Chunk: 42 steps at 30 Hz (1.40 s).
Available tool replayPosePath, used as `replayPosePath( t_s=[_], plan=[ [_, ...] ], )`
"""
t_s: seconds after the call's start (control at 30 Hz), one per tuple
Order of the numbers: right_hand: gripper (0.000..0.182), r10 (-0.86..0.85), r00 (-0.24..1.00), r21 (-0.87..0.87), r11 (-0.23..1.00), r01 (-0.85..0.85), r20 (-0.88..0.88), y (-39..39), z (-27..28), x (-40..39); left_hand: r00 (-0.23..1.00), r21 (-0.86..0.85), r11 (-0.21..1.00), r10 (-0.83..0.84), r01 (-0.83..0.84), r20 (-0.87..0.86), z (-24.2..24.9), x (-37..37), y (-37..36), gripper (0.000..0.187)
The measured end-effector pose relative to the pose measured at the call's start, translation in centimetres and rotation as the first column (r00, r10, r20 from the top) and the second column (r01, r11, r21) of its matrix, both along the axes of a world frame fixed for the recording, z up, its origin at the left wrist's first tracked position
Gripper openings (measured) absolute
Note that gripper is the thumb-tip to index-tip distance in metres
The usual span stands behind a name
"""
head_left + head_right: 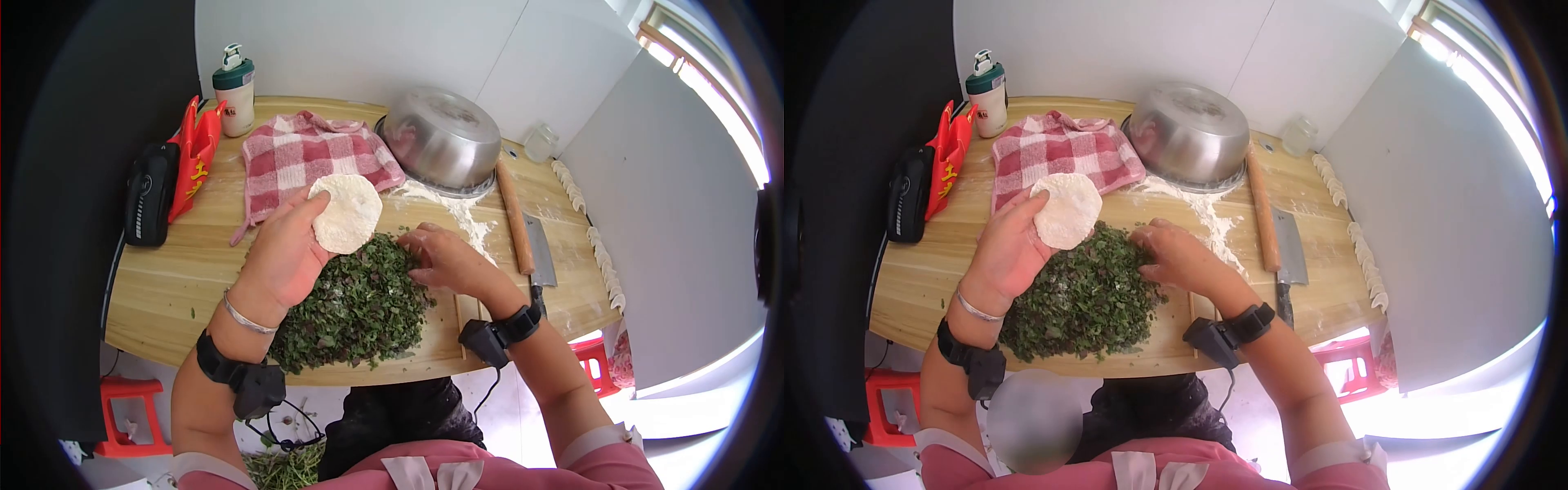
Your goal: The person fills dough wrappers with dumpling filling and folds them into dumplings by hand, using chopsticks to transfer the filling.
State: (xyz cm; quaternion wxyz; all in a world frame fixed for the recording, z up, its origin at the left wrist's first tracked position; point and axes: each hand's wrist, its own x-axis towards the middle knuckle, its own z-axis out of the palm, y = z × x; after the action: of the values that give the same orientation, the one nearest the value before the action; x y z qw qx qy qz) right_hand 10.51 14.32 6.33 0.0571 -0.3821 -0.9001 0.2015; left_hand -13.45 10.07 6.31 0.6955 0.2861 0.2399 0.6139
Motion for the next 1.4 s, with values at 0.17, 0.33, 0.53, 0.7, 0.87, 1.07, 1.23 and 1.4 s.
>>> replayPosePath(
  t_s=[0.17,0.33,0.53,0.7,0.87,1.07,1.23,1.4],
  plan=[
    [0.026,-0.133,0.979,0.014,0.991,0.136,-0.153,0.5,-1.7,-0.1,1.000,0.033,0.999,-0.018,0.018,-0.011,-0.2,0.1,0.0,0.036],
    [0.019,-0.222,0.937,-0.083,0.975,0.207,-0.270,0.9,-1.3,0.7,0.999,0.033,0.998,-0.047,0.046,0.009,0.2,0.1,-0.2,0.037],
    [0.014,-0.322,0.858,-0.281,0.934,0.220,-0.400,0.3,1.3,0.0,0.997,0.031,0.996,-0.078,0.078,-0.004,-0.4,0.0,0.1,0.038],
    [0.012,-0.223,0.820,-0.194,0.971,0.140,-0.528,-0.8,3.6,-1.6,0.974,-0.030,0.975,-0.217,0.219,0.066,-0.1,0.8,-0.1,0.042],
    [0.018,0.146,0.879,0.347,0.938,0.024,-0.454,-1.5,4.9,-4.4,0.961,-0.027,0.962,-0.271,0.273,0.051,0.3,1.3,-0.6,0.043],
    [0.023,0.251,0.859,0.409,0.911,-0.053,-0.447,-1.1,3.1,-4.7,0.965,-0.055,0.964,-0.255,0.259,0.063,0.5,1.6,-0.9,0.045],
    [0.019,0.181,0.797,0.292,0.956,-0.005,-0.577,-0.8,2.7,-3.7,0.973,-0.081,0.971,-0.223,0.227,0.051,1.5,2.1,-1.4,0.047],
    [0.013,0.160,0.710,0.307,0.948,0.083,-0.686,-0.9,1.9,-3.5,0.976,-0.113,0.970,-0.216,0.216,0.009,1.7,2.5,-1.6,0.048]
  ],
)
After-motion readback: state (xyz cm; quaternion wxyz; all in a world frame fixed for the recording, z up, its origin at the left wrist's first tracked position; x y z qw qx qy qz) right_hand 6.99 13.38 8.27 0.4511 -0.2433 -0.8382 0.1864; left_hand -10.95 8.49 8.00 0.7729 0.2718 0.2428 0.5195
